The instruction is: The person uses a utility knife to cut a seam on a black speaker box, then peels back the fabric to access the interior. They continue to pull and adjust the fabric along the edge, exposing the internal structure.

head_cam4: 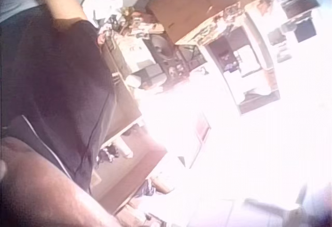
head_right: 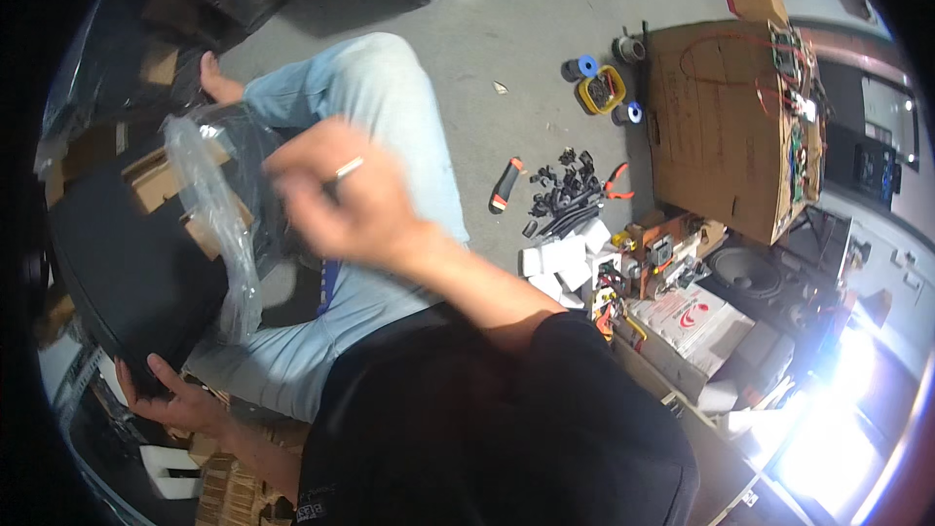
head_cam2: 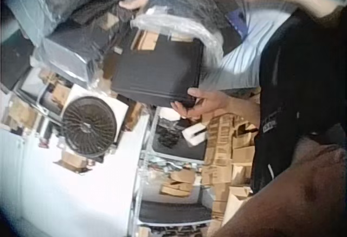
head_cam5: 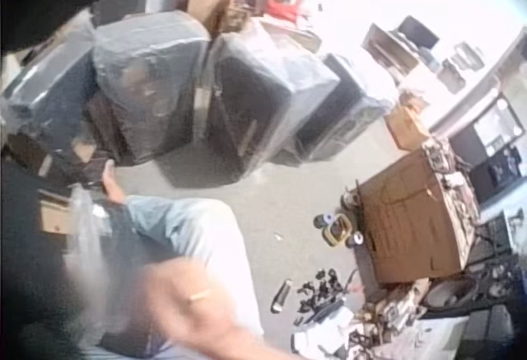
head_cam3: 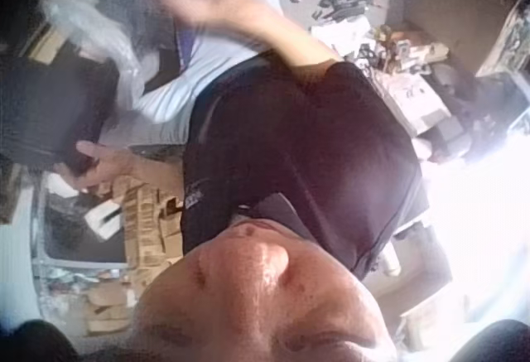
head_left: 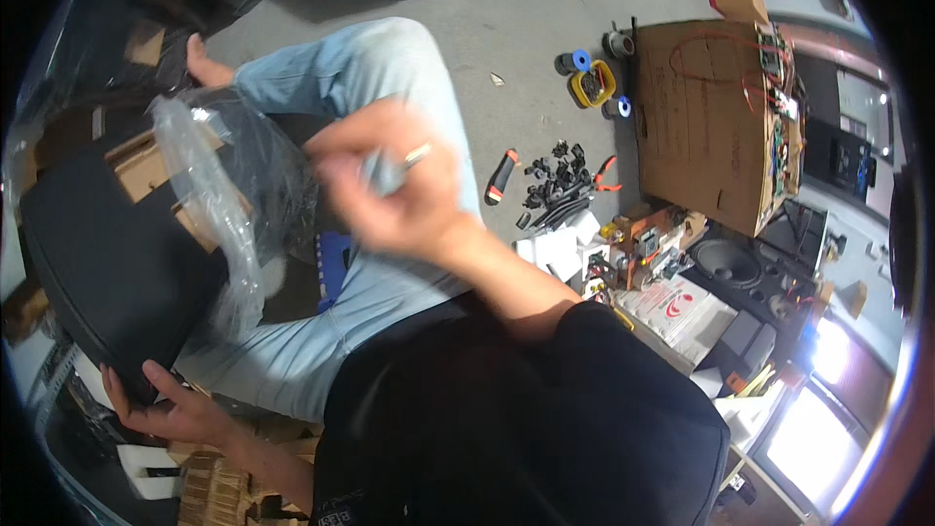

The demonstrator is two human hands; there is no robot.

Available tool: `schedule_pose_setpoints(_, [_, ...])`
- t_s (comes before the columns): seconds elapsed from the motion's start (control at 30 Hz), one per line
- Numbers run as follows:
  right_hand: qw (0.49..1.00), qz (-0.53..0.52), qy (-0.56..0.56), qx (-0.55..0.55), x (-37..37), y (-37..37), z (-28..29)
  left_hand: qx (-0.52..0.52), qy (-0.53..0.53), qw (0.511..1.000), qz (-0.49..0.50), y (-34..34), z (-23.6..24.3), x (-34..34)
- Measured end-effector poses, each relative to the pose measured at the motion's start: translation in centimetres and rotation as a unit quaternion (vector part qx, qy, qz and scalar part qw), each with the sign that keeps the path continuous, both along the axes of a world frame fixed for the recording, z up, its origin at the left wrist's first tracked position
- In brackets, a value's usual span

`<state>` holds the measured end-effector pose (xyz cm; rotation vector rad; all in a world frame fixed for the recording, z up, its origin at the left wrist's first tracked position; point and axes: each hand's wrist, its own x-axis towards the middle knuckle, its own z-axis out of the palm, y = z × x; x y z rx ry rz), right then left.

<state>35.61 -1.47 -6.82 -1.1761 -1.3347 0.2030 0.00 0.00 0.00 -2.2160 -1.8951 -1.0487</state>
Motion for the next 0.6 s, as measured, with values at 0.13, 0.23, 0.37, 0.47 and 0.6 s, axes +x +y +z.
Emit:
schedule_pose_setpoints(0.13, [0.899,-0.317,0.127,-0.276,16.2,-10.3,-11.9,0.009,-0.027,0.999,0.033,-2.1,-2.8,2.7])
schedule_pose_setpoints(0.23, [0.747,-0.396,-0.11,-0.523,21.4,-21.8,-31.6,0.036,0.022,0.999,-0.009,-0.1,-1.1,2.8])
schedule_pose_setpoints(0.37, [0.591,-0.261,0.005,-0.763,16.8,-25.3,-36.1,0.036,0.082,0.996,0.012,-1.2,0.2,2.4])
schedule_pose_setpoints(0.47, [0.611,-0.278,-0.031,-0.741,17.1,-31.3,-39.5,0.003,0.037,0.999,0.002,-0.4,-0.1,3.9])
schedule_pose_setpoints(0.6, [0.684,-0.403,0.335,-0.508,18.8,-27.3,-35.0,0.024,-0.022,0.999,-0.021,-0.5,-1.1,3.7])
